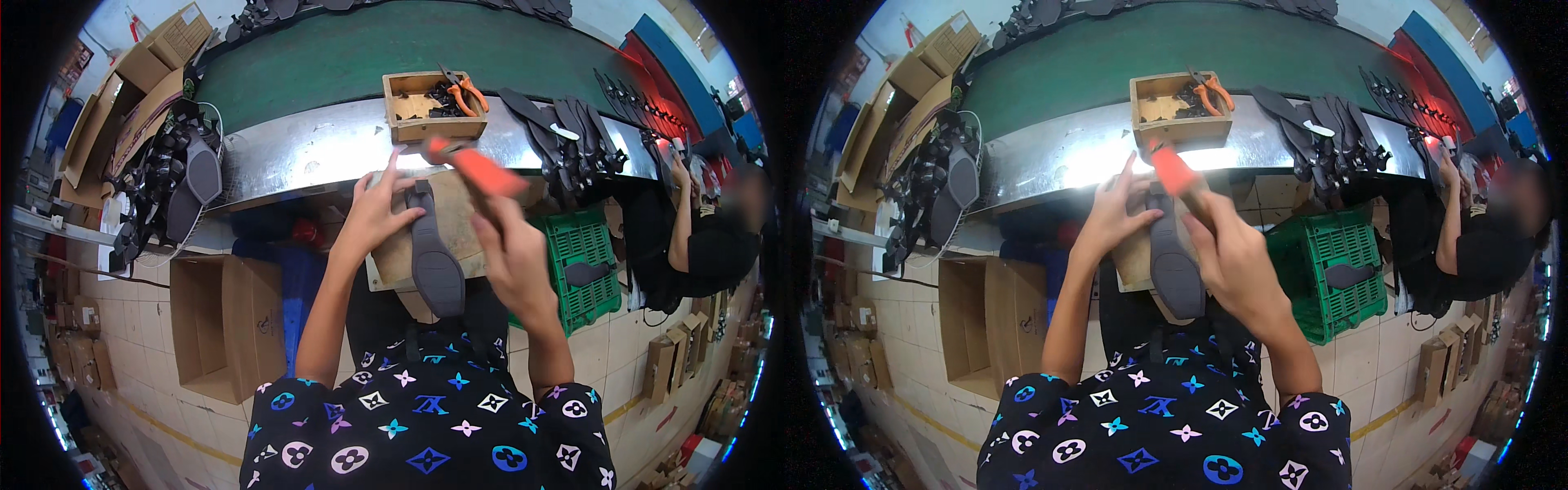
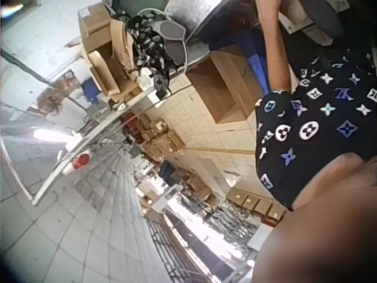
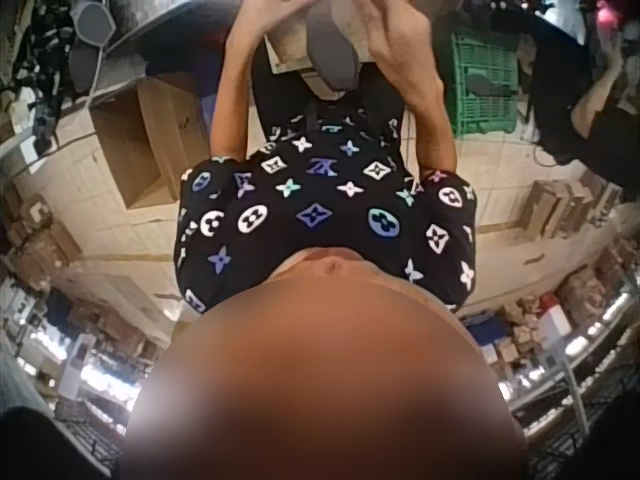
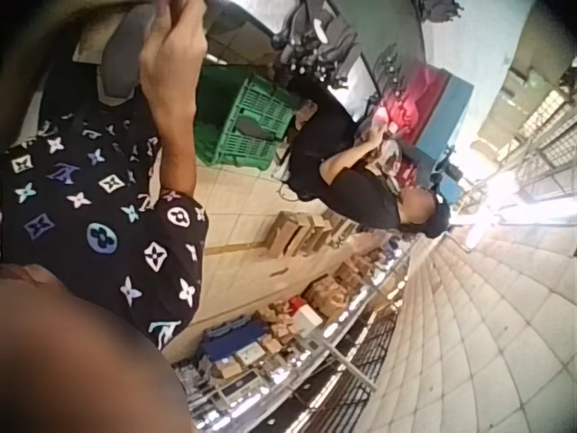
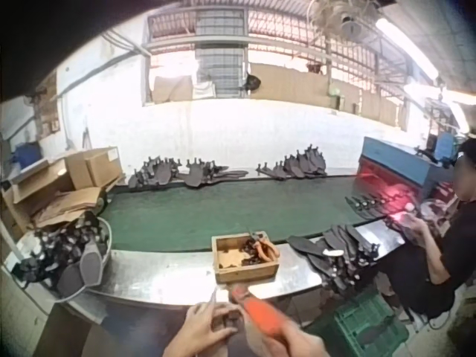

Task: Hammering and assembling shoe sole components at a manufacturing workstation.

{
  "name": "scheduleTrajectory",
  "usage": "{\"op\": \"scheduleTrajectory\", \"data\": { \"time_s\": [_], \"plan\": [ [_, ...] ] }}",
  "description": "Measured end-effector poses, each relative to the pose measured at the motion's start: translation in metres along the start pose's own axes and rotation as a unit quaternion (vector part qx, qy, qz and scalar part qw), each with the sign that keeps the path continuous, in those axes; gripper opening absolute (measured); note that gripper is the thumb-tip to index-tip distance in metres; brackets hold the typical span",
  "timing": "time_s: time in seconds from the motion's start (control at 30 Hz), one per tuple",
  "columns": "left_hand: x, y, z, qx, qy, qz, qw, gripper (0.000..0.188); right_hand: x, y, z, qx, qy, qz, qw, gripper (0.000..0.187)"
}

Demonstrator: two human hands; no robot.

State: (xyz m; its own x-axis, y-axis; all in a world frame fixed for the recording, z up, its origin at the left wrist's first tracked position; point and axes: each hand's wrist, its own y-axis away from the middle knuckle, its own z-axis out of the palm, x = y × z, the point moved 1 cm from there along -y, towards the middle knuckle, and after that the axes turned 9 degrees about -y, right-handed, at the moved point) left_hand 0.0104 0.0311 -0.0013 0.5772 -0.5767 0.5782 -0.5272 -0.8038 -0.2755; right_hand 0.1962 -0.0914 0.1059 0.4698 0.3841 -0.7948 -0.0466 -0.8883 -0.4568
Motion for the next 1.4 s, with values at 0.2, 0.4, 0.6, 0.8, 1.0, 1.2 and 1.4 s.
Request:
{"op": "scheduleTrajectory", "data": {
  "time_s": [0.2,0.4,0.6,0.8,1.0,1.2,1.4],
  "plan": [
    [0.003,0.004,0.000,-0.030,-0.044,-0.058,0.997,0.112,0.029,0.018,0.015,-0.042,0.121,-0.045,0.991,0.022],
    [-0.006,0.003,0.001,-0.057,-0.036,-0.076,0.995,0.108,-0.029,0.003,-0.015,0.023,0.014,-0.055,0.998,0.015],
    [0.003,-0.002,-0.006,-0.014,-0.143,0.005,0.990,0.049,0.029,0.015,0.008,-0.084,0.023,0.061,0.994,0.020],
    [0.041,0.031,-0.021,0.039,0.151,0.123,0.980,0.014,0.037,0.010,-0.001,-0.004,0.013,0.020,1.000,0.020],
    [0.128,0.088,-0.081,-0.139,0.425,-0.085,0.891,0.020,0.049,0.007,0.014,-0.274,0.291,-0.068,0.914,0.034],
    [0.132,0.102,-0.077,-0.236,0.549,-0.111,0.794,0.022,-0.012,0.002,-0.012,-0.361,-0.301,-0.044,0.882,0.035],
    [0.134,0.102,-0.065,-0.330,0.602,-0.013,0.727,0.023,-0.004,0.004,-0.005,-0.479,-0.428,-0.087,0.762,0.038]
  ]
}}
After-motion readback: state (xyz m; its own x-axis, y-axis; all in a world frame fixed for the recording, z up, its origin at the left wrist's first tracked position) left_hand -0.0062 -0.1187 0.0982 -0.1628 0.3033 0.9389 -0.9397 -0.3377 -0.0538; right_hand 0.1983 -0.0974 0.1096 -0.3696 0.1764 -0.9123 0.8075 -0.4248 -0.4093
